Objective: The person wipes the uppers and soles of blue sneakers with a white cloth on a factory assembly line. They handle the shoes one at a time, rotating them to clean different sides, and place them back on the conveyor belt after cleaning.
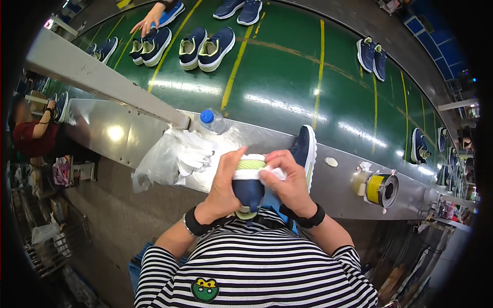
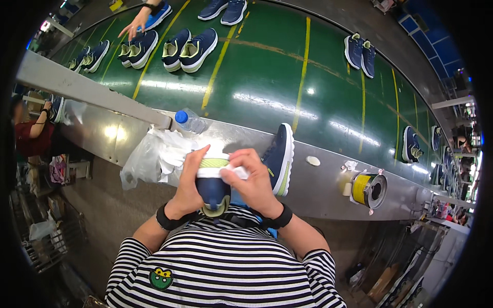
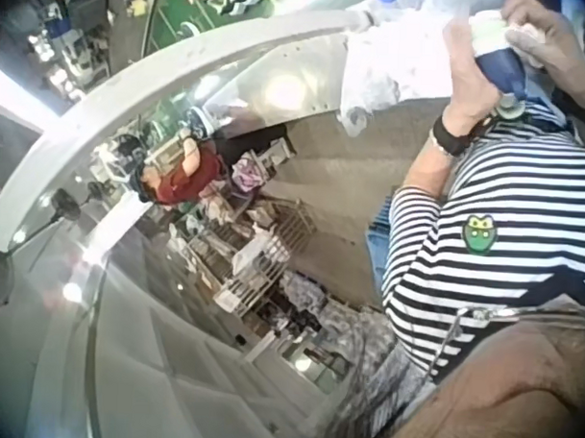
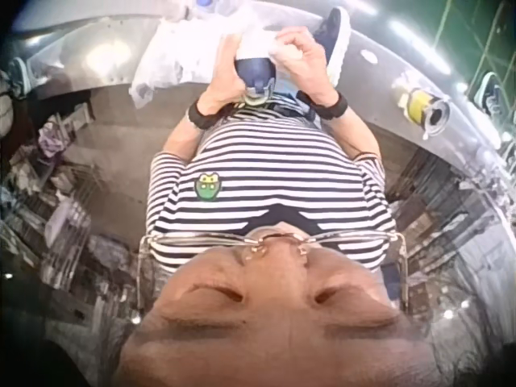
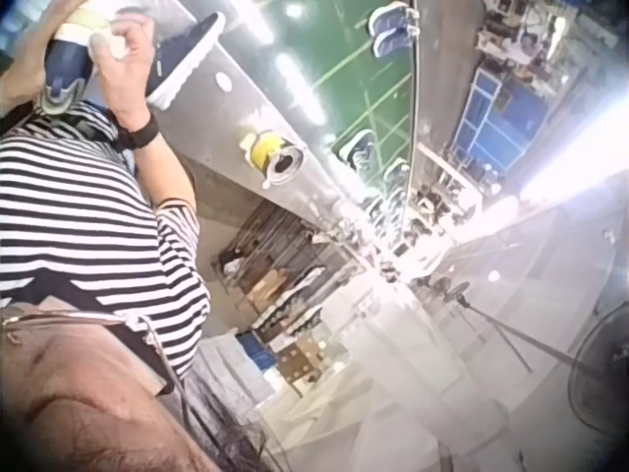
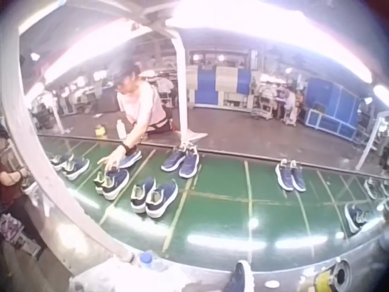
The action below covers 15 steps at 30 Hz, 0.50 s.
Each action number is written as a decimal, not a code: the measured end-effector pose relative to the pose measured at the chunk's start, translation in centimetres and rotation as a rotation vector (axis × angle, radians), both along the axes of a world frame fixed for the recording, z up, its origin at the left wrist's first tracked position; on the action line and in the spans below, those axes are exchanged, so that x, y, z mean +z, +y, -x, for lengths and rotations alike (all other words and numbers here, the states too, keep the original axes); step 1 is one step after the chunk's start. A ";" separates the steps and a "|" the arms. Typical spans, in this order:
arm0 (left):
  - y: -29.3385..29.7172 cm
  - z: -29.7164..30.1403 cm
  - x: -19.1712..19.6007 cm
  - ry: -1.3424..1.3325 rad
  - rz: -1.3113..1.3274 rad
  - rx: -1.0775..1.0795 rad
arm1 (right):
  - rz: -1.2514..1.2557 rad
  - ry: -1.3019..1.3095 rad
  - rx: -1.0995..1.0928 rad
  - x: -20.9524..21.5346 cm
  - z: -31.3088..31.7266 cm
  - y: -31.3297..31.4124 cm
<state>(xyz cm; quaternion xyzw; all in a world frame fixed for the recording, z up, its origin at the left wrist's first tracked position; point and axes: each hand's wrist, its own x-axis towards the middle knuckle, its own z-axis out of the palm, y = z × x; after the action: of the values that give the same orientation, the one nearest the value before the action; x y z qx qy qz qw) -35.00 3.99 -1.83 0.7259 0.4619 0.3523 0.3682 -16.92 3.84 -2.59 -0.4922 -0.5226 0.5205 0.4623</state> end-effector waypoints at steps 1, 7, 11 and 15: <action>0.3 0.2 -0.1 -0.083 0.044 0.055 | -0.019 -0.064 -0.027 -0.6 -0.2 0.2; 4.2 2.3 -1.4 -0.838 0.690 0.084 | 0.400 0.512 -0.123 -2.6 -2.1 0.2; 4.0 1.6 -5.1 -0.765 0.949 0.087 | 0.400 0.530 -0.111 -1.7 -1.7 0.5; 3.9 0.8 -9.3 -0.827 1.181 0.196 | 0.528 0.526 -0.128 -5.6 -0.9 -0.1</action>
<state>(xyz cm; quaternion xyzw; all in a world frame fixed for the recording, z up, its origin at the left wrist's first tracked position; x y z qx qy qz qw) -35.84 7.89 -11.11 0.1690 0.4609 0.3211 0.8098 -16.00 3.70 -8.15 -0.4754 -0.2019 0.7161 0.4694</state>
